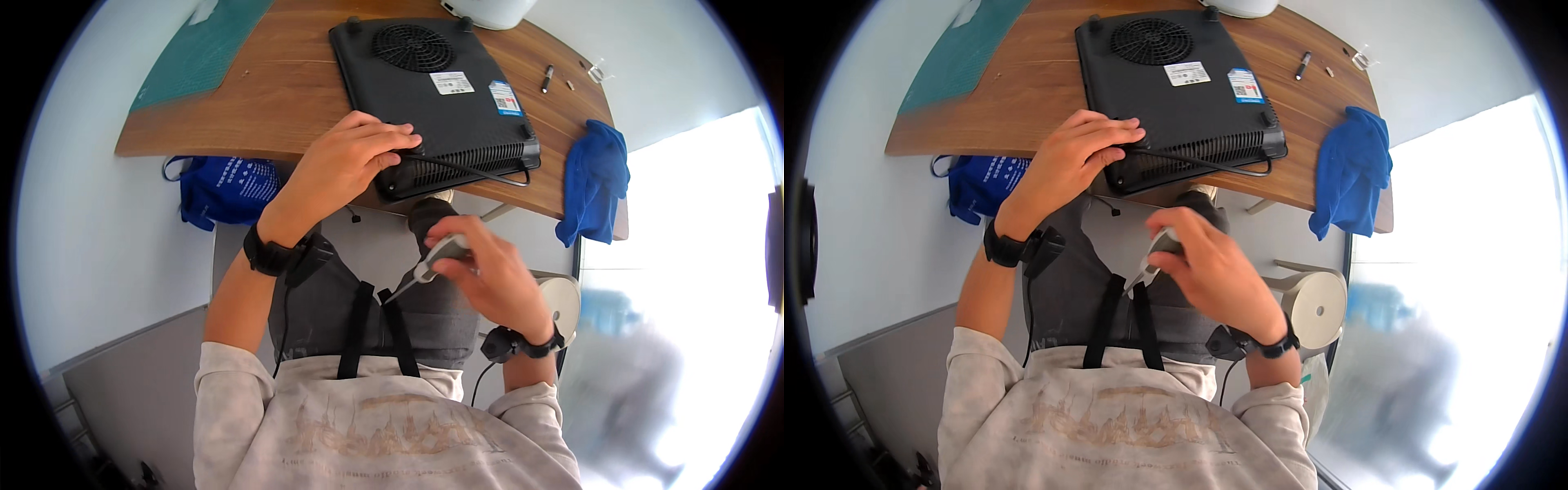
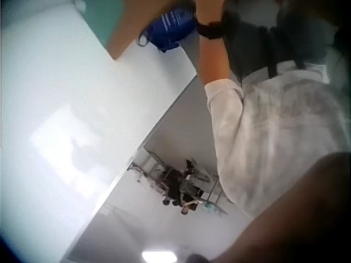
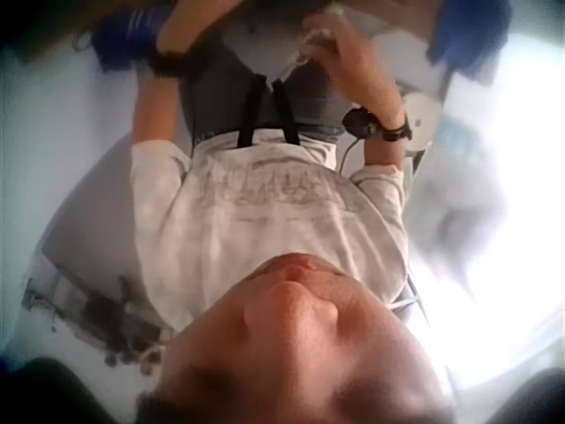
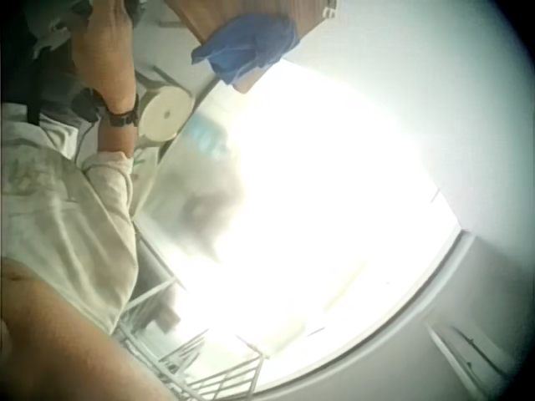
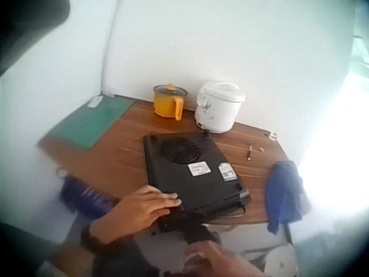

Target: The person places a black induction cooktop on a wooden table, flips it over, and uses a screwdriver to remove several screws from the underside. They then reinsert the screws and tighten them, completing the disassembly and reassembly of the cooktop's base.

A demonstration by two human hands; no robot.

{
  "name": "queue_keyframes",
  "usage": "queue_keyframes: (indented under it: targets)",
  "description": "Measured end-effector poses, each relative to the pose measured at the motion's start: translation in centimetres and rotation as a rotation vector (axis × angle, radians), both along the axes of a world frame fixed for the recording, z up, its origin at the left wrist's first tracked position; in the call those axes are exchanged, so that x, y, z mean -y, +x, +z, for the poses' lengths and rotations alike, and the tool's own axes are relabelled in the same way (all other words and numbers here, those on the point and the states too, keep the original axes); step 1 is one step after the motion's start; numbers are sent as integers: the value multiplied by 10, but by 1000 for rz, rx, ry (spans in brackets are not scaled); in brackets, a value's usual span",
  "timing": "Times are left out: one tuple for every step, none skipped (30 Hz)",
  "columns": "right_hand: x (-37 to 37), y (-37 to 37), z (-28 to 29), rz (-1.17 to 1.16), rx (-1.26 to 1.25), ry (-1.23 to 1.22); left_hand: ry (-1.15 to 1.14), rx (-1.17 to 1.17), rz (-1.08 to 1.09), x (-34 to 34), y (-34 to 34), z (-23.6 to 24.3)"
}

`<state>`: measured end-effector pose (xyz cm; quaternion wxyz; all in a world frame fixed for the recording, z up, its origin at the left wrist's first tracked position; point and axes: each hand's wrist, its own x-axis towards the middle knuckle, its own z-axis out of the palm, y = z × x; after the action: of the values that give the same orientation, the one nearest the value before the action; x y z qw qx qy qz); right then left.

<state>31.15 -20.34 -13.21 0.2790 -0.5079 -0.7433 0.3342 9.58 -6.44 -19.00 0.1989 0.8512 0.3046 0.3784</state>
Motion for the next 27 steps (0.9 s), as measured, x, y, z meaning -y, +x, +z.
queue_keyframes:
  targets:
    - [3,0,7,-54,47,31,-4,-4,-1,0,-3,-1]
    - [6,-1,15,-113,96,66,-5,-13,-14,0,-5,-2]
    - [7,-1,21,-171,144,100,-7,-23,-26,-1,-7,-2]
    - [7,-1,24,-203,67,165,-9,-34,-38,-1,-9,-3]
    - [7,0,27,-242,-6,230,-17,-41,-48,-1,-10,-2]
    - [7,2,29,-281,-81,294,-25,-48,-58,-1,-10,-1]
    - [7,7,30,-282,-188,285,-33,-55,-67,-1,-11,0]
    - [4,7,29,-266,-212,365,-32,-58,-77,-2,-11,-1]
    - [-1,7,29,-249,-236,445,-32,-60,-87,-3,-11,-2]
    - [-3,6,28,-233,-259,524,-32,-62,-97,-4,-11,-3]
    - [-4,5,27,-253,-273,510,-41,-64,-102,-5,-12,-2]
    - [-5,6,25,-236,-236,522,-50,-65,-108,-6,-13,-1]
    - [-8,7,22,-218,-199,535,-58,-66,-114,-6,-13,-1]
    - [-10,7,21,-200,-165,547,-73,-58,-112,-5,-13,-1]
    - [-11,7,20,-176,-135,561,-88,-49,-111,-4,-13,-1]
    - [-11,6,20,-152,-104,574,-102,-40,-109,-3,-13,-1]
    - [-11,6,20,-131,-69,588,-94,-38,-108,-3,-13,-1]
    - [-11,5,21,-103,-70,589,-85,-35,-106,-3,-12,-2]
    - [-10,5,21,-74,-71,591,-76,-33,-105,-3,-12,-3]
    - [-10,4,22,-44,-74,594,-75,-33,-105,-3,-12,-2]
    - [-10,3,22,-14,-76,600,-74,-34,-105,-3,-12,-2]
    - [-11,1,22,17,-77,606,-73,-34,-105,-2,-12,-2]
    - [-12,0,23,48,-79,611,-65,-39,-100,-2,-12,-2]
    - [-11,0,24,57,-47,597,-57,-43,-96,-2,-13,-2]
    - [-9,-1,26,66,-15,582,-48,-48,-92,-2,-13,-3]
    - [-8,-1,28,76,17,568,-43,-49,-91,-2,-13,-3]
    - [-8,-2,29,99,30,575,-38,-51,-90,-2,-13,-3]
